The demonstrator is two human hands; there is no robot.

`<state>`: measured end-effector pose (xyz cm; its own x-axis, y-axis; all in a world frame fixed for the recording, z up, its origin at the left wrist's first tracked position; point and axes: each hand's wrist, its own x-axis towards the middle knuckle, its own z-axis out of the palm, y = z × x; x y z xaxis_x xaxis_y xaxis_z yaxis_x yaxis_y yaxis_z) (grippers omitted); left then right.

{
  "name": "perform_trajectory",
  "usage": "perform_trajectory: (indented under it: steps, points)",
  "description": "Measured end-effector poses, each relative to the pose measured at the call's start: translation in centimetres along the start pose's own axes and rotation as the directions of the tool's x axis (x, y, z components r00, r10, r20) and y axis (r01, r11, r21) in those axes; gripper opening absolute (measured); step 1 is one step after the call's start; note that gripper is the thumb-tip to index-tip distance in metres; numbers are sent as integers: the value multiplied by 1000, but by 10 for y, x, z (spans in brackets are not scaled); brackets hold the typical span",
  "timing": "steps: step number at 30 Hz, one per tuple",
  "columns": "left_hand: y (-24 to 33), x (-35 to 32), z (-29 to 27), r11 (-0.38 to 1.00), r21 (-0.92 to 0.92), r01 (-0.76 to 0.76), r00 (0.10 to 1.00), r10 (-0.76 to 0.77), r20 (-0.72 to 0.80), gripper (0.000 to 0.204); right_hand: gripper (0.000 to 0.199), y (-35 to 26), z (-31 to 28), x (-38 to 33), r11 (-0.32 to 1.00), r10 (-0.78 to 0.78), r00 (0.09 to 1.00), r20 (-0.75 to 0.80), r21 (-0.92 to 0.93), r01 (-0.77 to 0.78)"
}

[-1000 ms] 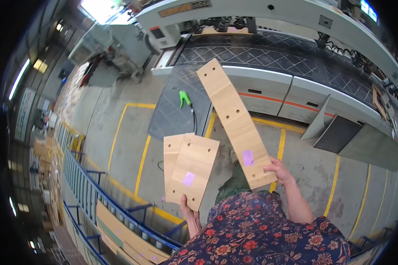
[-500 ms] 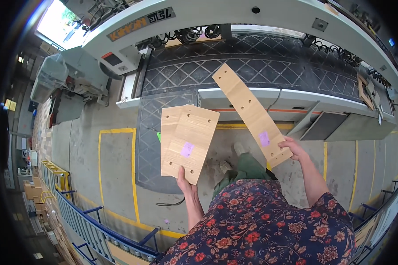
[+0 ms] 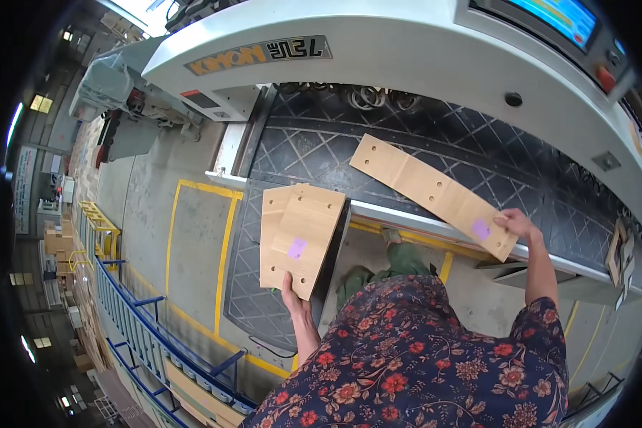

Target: Operating a large woodworking machine by loading wood panels, using a touchscreen interface, and organizing materials on a conveyor system.

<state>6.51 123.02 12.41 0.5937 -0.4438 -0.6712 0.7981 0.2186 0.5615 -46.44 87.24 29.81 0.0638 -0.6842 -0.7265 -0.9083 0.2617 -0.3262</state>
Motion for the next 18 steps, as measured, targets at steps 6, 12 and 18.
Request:
perform_trajectory:
  steps: [6, 12, 18]
  points:
    - [-11, -4, -10, 992, -76, 104, 989, -111, -98, 54, 45, -5, -24, 14, 898, -165, 952, -259, -439, 36]
    - [4, -2, -3, 972, 84, 220, 947, -191, -258, 55, 33, -93, 29, 65, 875, -464, 836, -291, -299, 381]
    - [30, -3, 9, 944, 282, 170, 951, -82, -298, 60, 47, -220, 78, 184, 699, -699, 659, -278, -457, 550]
